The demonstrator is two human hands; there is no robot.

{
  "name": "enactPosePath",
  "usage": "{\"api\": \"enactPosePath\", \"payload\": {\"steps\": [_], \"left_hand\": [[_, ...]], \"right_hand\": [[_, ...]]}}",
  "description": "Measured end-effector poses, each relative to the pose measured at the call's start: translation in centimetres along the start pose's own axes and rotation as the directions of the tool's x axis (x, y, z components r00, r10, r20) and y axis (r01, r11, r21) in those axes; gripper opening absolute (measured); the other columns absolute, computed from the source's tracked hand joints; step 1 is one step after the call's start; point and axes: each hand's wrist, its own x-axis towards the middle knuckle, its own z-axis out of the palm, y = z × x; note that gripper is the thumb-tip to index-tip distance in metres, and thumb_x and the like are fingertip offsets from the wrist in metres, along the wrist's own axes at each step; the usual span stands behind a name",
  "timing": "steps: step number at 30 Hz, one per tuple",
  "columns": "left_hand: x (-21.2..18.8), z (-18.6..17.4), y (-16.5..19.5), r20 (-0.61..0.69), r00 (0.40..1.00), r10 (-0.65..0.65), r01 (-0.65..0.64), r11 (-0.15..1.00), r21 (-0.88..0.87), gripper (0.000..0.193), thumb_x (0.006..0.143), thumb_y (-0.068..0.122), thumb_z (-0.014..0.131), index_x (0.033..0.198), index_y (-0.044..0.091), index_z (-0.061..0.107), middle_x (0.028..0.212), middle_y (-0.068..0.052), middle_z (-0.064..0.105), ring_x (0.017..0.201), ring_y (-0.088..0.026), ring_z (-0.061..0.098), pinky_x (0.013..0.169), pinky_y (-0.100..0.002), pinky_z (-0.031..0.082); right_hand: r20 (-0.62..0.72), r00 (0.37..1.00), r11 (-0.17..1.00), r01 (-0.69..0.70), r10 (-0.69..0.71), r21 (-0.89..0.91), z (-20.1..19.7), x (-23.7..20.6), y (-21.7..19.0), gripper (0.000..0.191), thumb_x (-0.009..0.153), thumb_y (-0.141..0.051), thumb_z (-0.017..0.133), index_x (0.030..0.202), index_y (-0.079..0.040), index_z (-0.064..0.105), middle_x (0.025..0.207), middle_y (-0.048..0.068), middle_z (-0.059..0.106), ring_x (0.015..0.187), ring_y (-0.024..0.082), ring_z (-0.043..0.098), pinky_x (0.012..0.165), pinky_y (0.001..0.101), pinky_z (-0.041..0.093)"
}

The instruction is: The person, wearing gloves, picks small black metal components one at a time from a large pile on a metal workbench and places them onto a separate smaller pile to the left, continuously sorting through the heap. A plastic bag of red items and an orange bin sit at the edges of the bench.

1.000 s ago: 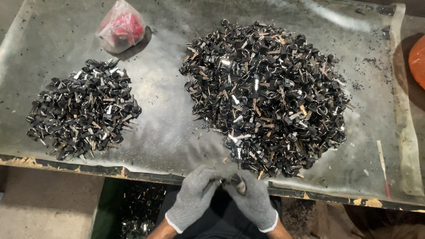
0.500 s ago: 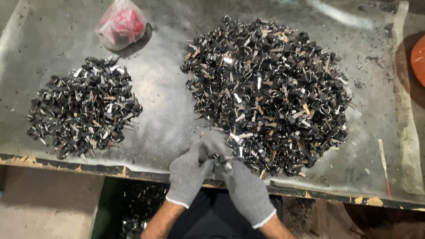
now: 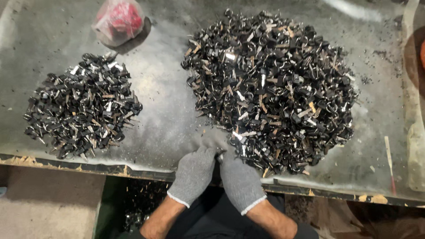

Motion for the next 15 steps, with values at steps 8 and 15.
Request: {"api": "enactPosePath", "payload": {"steps": [8, 15], "left_hand": [[-0.3, 0.4, 0.0, 0.007, 1.000, 0.024, -0.024, 0.999, 0.031, 0.031, 0.081, 0.018, 0.072, 0.109, 0.007, 0.066, 0.088, -0.012, 0.068, 0.074, -0.030, 0.071, 0.064, -0.042, 0.057], [-0.3, -0.3, -0.2, -0.224, 0.972, -0.077, 0.026, 0.974, -0.223, 0.023, 0.080, 0.018, 0.076, 0.102, 0.014, 0.071, 0.091, -0.008, 0.075, 0.076, -0.029, 0.073, 0.065, -0.042, 0.057]], "right_hand": [[0.104, 0.994, 1.000, 0.014, -0.017, 0.023, 0.4, 0.2, 0.2, 0.035, 0.105, -0.021, 0.046, 0.128, 0.005, 0.046, 0.078, 0.017, 0.074, 0.069, 0.033, 0.076, 0.055, 0.0451, 0.060], [0.189, 0.979, 0.962, 0.018, -0.072, 0.273, -1.3, -0.9, 2.2, 0.032, 0.104, -0.031, 0.052, 0.116, -0.002, 0.057, 0.080, 0.014, 0.074, 0.073, 0.029, 0.077, 0.063, 0.0426, 0.061]]}}
